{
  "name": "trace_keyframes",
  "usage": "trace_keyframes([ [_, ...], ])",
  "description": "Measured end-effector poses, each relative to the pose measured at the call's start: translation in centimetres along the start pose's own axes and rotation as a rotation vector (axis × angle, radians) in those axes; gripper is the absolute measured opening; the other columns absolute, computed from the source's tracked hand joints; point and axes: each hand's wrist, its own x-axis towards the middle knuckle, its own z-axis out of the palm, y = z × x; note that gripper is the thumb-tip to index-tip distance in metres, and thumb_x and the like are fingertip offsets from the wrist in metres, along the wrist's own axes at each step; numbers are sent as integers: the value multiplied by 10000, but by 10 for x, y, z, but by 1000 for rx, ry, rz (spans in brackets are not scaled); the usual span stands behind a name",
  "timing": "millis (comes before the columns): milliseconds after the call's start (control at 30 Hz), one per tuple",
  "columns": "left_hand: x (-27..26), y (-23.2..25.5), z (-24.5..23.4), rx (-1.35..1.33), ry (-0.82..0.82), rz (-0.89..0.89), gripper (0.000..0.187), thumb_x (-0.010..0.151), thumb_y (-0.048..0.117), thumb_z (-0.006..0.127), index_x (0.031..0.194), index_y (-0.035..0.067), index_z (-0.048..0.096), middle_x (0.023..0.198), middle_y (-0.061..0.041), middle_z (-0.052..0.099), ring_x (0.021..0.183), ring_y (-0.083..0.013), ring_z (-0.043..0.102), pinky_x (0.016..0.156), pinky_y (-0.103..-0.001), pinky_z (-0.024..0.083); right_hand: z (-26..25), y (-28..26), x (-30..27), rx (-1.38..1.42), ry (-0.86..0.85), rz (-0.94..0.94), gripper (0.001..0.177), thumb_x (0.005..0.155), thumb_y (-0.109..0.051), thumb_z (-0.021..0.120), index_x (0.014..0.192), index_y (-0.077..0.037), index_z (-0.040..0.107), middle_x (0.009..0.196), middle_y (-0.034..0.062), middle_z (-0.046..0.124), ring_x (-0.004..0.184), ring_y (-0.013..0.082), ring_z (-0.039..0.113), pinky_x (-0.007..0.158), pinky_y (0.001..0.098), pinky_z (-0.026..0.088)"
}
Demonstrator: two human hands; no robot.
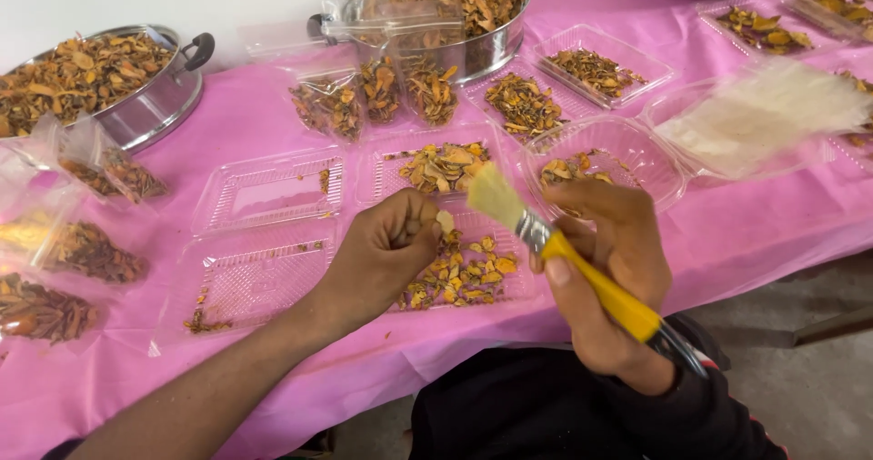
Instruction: Sorting and cleaning dried tea leaves or flower petals using a brush and hands into plastic containers for packaging.
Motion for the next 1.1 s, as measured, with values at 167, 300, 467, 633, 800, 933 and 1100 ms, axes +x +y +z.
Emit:
trace_keyframes([
  [167,0,6,2,-37,3,-16,283,1044,43,513,786,151,465,599,56,394,497,-43,309,435,-226,269,-5,12,-3,-368,-335,-119,268,926,-59,590,1191,-75,622,947,13,690,557,82,623,562,214,520],
  [300,2,6,1,-20,8,-34,259,1053,191,571,811,138,497,538,34,423,442,-55,314,398,-246,269,-11,-3,0,-317,-198,-147,243,950,-147,545,1067,10,688,924,82,755,645,135,715,584,229,548],
  [467,4,1,1,-50,36,-73,197,1035,81,538,841,117,543,579,31,436,465,-52,329,403,-232,273,-9,5,2,-272,-433,-7,209,923,-67,585,1120,-87,652,802,-20,671,580,90,603,599,221,491],
  [633,0,8,2,-43,-12,1,233,1049,133,554,821,146,510,572,41,454,470,-41,316,424,-234,265,-3,-7,12,-246,-158,-32,241,987,-64,502,1124,-19,695,790,63,717,739,150,735,723,260,576],
  [800,-4,6,6,-86,-166,110,123,1056,93,545,937,123,552,689,69,454,553,-16,337,479,-205,277,15,-1,22,-262,-275,-91,182,1013,-108,574,1109,3,681,911,90,662,785,173,573,710,284,458],
  [933,-6,8,7,40,-197,115,92,1059,106,529,969,126,538,635,53,416,501,-40,338,437,-218,292,13,10,20,-276,-251,-117,38,973,-81,676,972,-44,669,799,64,640,672,157,574,659,279,456],
  [1100,-8,11,4,402,-163,195,111,1059,213,511,1111,146,439,702,36,366,565,-97,332,557,-289,341,-16,5,36,-452,-164,-95,143,1034,-105,652,914,-29,634,778,57,587,679,155,514,642,288,407],
])
